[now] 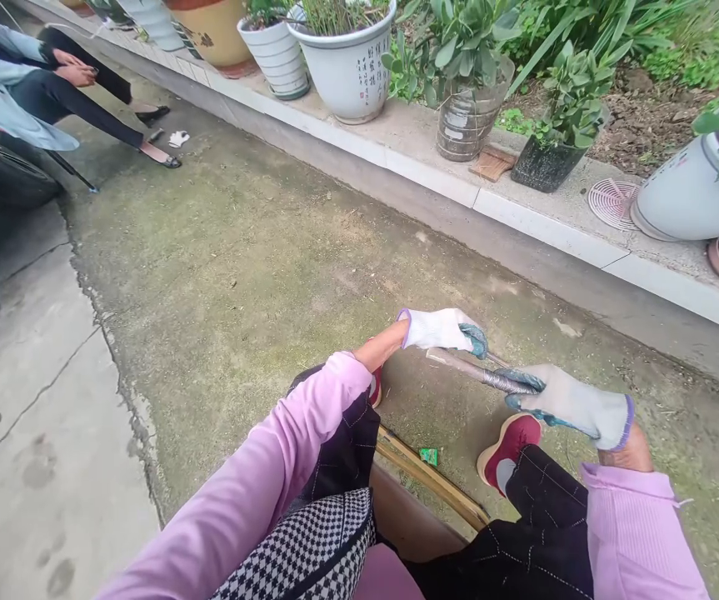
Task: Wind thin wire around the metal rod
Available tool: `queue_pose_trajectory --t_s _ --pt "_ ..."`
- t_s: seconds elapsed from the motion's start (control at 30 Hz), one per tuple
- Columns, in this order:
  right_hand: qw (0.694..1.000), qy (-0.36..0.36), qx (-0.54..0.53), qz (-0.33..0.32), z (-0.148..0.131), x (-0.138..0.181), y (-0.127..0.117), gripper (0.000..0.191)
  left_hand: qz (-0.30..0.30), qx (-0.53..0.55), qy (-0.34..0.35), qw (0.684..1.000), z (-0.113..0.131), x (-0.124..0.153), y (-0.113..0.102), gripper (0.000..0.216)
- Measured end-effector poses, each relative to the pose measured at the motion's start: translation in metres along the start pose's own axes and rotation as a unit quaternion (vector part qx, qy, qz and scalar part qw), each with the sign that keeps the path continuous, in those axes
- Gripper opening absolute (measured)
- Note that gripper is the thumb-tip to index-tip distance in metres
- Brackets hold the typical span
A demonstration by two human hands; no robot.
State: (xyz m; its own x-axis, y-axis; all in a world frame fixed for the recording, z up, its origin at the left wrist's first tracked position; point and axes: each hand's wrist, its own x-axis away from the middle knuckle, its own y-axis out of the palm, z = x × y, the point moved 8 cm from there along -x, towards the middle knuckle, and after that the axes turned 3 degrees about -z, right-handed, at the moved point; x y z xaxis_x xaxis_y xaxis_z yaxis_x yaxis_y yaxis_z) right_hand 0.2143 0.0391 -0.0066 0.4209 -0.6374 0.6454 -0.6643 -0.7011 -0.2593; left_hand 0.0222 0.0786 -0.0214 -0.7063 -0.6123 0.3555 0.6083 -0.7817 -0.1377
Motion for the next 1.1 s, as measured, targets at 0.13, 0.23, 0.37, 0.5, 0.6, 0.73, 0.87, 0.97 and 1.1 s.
queue_pose_trajectory --t_s 0.13,0.23,0.37,0.5,0.6,0.73,0.87,0.97,1.1 --pt "0.997 0.009 -0.039 -0.062 -0.015 0.001 0.002 0.049 0.024 0.164 -0.047 0.985 0.000 0.007 -0.003 0.005" --pt "0.997 -0.023 -0.076 0.014 -0.025 -0.005 -0.006 0.052 0.108 0.185 -0.058 0.975 0.002 0.009 -0.009 0.019" --pt "0.984 -0.043 -0.104 0.136 -0.031 -0.015 -0.013 0.051 0.124 0.168 -0.064 0.976 -0.001 0.006 -0.007 0.012" --pt "0.977 -0.031 -0.107 0.180 -0.034 -0.025 -0.014 0.047 0.113 0.128 -0.080 0.982 -0.011 0.003 -0.008 0.013" --pt "0.973 -0.037 -0.123 0.192 -0.036 -0.029 -0.014 0.046 0.122 0.113 -0.078 0.983 -0.017 0.002 -0.011 0.019" --pt "0.968 -0.046 -0.134 0.207 -0.037 -0.031 -0.013 0.043 0.133 0.121 -0.064 0.982 -0.018 0.002 -0.012 0.021" --pt "0.962 -0.058 -0.148 0.221 -0.040 -0.027 -0.017 0.043 0.160 0.228 -0.066 0.958 -0.011 0.005 -0.017 0.028" --pt "0.958 -0.062 -0.159 0.232 -0.037 -0.024 -0.024 0.044 0.161 0.349 -0.054 0.922 -0.006 0.003 -0.023 0.028" --pt "0.960 -0.068 -0.156 0.222 -0.029 -0.020 -0.029 0.042 0.107 0.414 -0.080 0.900 -0.008 -0.003 -0.018 0.033"
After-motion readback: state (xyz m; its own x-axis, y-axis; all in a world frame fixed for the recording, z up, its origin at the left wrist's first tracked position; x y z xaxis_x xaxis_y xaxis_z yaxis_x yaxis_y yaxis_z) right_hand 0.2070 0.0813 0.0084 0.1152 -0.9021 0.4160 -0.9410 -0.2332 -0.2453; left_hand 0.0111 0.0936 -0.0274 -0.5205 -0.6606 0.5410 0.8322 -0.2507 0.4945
